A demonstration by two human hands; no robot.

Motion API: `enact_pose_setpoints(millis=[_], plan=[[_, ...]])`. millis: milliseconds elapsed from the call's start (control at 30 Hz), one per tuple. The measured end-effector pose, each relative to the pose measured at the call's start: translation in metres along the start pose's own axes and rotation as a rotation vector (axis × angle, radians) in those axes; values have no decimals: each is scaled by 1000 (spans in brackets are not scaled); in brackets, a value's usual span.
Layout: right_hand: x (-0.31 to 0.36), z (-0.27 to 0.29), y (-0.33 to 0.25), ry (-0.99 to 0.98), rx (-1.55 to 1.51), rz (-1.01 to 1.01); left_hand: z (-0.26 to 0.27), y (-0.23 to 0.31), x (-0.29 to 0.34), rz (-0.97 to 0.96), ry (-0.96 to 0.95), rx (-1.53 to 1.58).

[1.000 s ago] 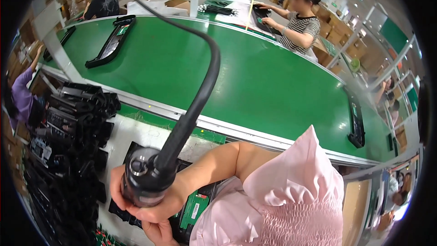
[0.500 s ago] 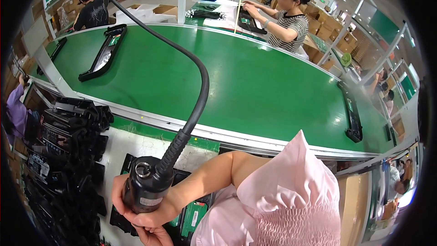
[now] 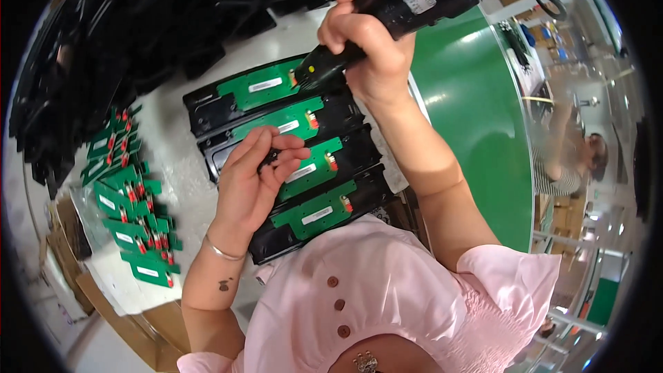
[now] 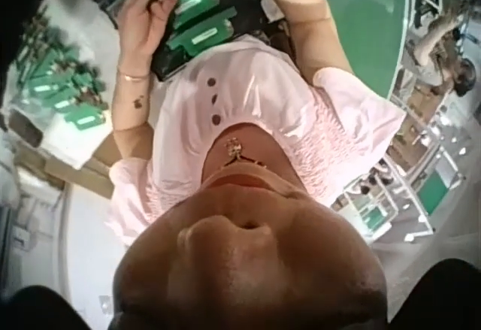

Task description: Assemble electronic circuit boards into plastic housings and secure them with an electric screwdriver.

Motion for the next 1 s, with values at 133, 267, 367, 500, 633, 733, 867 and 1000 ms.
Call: enact_pose_setpoints(millis=[133, 267, 367, 500, 633, 733, 867, 1000], plan=[[0, -3, 15, -30, 14, -8, 2, -2, 4, 12, -47, 15], [0, -6, 19, -26, 33, -8, 10, -4, 6, 22, -60, 131], [0, -2, 21, -39, 39, -30, 5, -5, 4, 50, 12, 104], [-1, -4, 24, -49, 48, -56, 3, -2, 5, 53, 97, 47], [-4, -8, 25, -97, 56, -95, 4, 0, 6, 59, 30, 39], [-6, -10, 28, -131, 78, -111, 1, -1, 6, 59, 17, 55], [-9, -13, 30, -202, 163, -77, 6, -2, 3, 40, -15, 87], [-7, -15, 28, -240, 178, -40, 4, -5, 4, 34, 28, 109]])
Point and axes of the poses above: each hand's wrist, its own x-axis away from the middle knuckle, its own z-axis out of the back of the hand, y = z × x, the point moved 2 cm from there along -x, towards the middle knuckle, and after that the axes turned 4 degrees about z, right-handed, at the moved point
